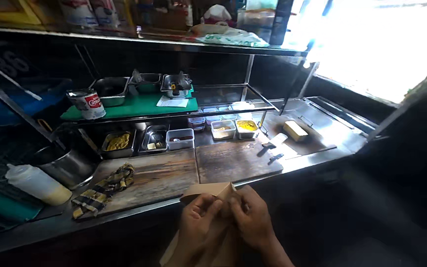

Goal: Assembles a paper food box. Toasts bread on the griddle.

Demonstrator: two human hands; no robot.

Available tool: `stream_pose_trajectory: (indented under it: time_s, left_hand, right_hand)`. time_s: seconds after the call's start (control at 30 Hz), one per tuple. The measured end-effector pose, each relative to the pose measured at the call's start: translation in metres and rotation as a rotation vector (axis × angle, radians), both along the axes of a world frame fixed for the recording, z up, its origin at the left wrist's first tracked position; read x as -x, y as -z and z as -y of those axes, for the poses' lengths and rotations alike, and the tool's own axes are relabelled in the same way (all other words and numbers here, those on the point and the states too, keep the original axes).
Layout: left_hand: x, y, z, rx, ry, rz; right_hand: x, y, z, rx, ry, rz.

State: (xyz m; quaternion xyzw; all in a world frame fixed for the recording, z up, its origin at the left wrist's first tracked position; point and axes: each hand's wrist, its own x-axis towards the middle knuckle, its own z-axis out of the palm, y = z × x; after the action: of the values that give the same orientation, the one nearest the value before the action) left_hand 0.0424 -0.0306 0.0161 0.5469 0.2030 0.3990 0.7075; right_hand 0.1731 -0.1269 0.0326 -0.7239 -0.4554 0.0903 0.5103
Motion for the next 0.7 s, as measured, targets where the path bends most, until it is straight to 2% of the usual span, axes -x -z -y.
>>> stream_pose_trajectory:
  time_s: [0.07,0.13,0.23,0.3,0.37,0.43,0.5,0.6,0.67,0.7]
  left_hand:
    - [0.009,-0.003,0.017,-0.057,-0.004,-0.003]
    - [0.016,-0.006,0.032,-0.158,-0.017,-0.037]
    - [0.019,-0.011,0.05,-0.36,-0.085,-0.173]
    - [0.018,-0.011,0.063,-0.446,-0.133,-0.225]
    - [0.02,-0.012,0.073,-0.364,-0.101,-0.185]
    - [0.021,-0.01,0.078,-0.055,-0.013,-0.065]
    - [0.019,-0.01,0.085,0.234,0.073,0.065]
    - [0.014,-0.003,0.087,0.259,0.129,0.157]
    - [0.015,-0.004,0.077,0.224,0.194,0.143]
    - [0.015,-0.01,0.071,0.238,0.268,0.102]
  right_hand:
    - [0.005,-0.004,0.017,0.018,-0.087,-0.059]
    - [0.011,-0.007,0.031,0.078,-0.094,-0.006]
    - [0.035,-0.002,0.043,0.055,0.113,0.338]
    - [0.042,0.003,0.051,-0.007,0.175,0.38]
    - [0.035,0.009,0.064,-0.101,0.089,0.153]
    - [0.026,0.013,0.077,-0.286,-0.055,-0.104]
    - [0.023,0.016,0.084,-0.422,-0.164,-0.238]
    - [0.019,0.018,0.085,-0.463,-0.147,-0.137]
    - [0.012,0.015,0.086,-0.439,-0.103,-0.016]
    - [0.008,0.01,0.088,-0.389,-0.146,0.024]
